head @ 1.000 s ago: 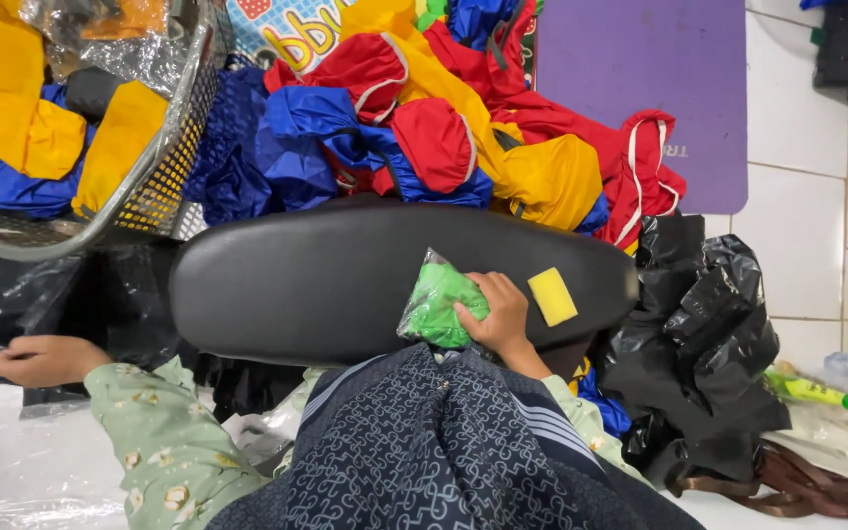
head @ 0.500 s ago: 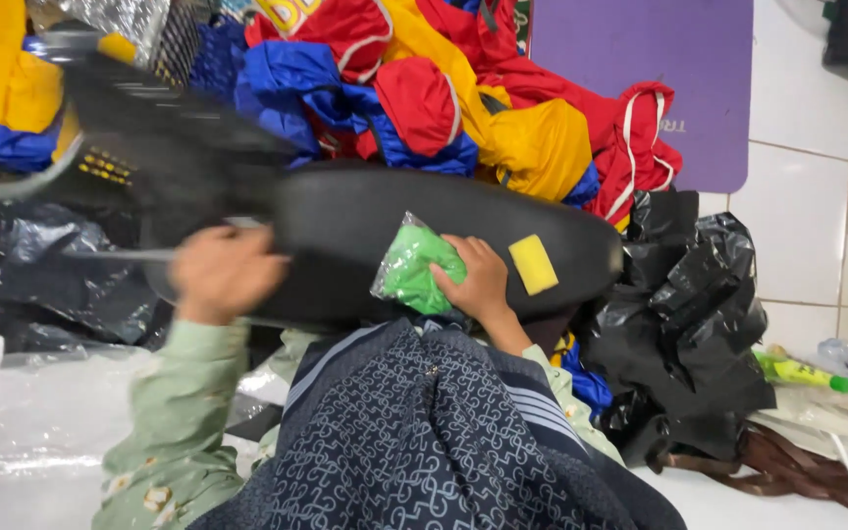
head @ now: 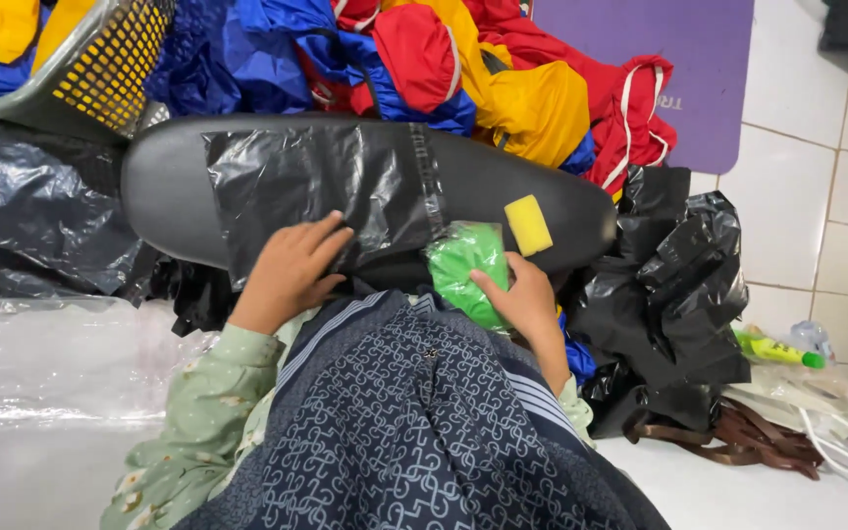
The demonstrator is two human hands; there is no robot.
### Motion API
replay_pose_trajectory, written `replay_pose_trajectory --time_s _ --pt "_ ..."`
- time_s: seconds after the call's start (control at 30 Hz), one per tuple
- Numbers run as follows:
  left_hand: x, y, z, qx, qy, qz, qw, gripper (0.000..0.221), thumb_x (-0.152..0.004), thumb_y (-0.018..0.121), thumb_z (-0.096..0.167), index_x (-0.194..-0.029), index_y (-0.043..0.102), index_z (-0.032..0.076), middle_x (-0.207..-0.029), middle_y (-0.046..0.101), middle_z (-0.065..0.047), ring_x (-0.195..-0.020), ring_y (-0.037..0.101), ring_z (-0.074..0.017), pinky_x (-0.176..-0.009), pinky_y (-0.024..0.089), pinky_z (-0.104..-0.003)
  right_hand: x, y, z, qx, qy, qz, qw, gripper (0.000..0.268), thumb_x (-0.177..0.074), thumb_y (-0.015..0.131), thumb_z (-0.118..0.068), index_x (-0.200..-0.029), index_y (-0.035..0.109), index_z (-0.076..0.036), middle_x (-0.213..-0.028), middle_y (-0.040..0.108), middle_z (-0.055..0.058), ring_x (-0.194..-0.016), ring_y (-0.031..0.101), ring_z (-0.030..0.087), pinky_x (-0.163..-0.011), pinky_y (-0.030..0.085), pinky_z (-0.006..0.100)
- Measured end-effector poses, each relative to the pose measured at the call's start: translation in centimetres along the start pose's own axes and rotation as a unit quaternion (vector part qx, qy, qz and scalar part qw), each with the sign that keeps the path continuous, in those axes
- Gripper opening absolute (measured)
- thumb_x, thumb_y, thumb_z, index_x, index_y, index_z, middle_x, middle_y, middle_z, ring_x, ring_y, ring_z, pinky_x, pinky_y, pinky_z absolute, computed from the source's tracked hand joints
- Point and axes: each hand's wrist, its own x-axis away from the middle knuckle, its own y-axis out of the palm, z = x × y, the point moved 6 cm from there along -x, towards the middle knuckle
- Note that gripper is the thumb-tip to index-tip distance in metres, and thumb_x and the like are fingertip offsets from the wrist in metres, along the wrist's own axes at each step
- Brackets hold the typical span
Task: Trimming excess threads from a green fabric cover, folding it, and placing it into plastic packaging for shipping.
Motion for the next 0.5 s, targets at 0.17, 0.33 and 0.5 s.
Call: replay_pose_trajectory --time_s 0.17,0.33,0.5 --pt "1.2 -3.9 -4.6 -0.051 -0.144 0.040 0.987 0.062 -0.095 0.067 0.060 -0.136 0.065 0.014 -0.146 0.061 -0.013 -0.136 0.051 -0.0365 -0.110 0.035 -0.054 0.0 -0.1 -2.7 -0.012 -0.044 0.013 0.999 0.057 -0.088 0.078 -0.048 -0.122 0.060 -0.005 -0.108 0.060 0.019 -0.110 0.059 0.038 -0.093 0.049 0.048" --pt "4.0 -5.0 -8.0 -0.109 -0.266 0.142 0.947 0.053 -0.104 0.070 0.052 -0.130 0.070 0.006 -0.142 0.059 -0.020 -0.126 0.052 -0.0436 -0.096 0.042 -0.053 -0.6 1.2 -2.7 -0.044 -0.061 0.019 0.997 0.060 -0.087 0.079 -0.040 -0.123 0.052 -0.001 -0.116 0.055 0.025 -0.111 0.060 0.045 -0.089 0.050 0.054" --pt "5.1 -4.7 -7.5 -0.128 -0.346 0.160 0.915 0.069 -0.092 0.085 0.053 -0.135 0.065 0.003 -0.127 0.052 -0.015 -0.102 0.052 -0.0349 -0.078 0.042 -0.044 -0.9 1.6 -0.7 -0.054 -0.023 0.028 0.998 0.062 -0.084 0.081 -0.045 -0.126 0.051 -0.010 -0.100 0.069 0.026 -0.098 0.070 0.045 -0.076 0.054 0.053"
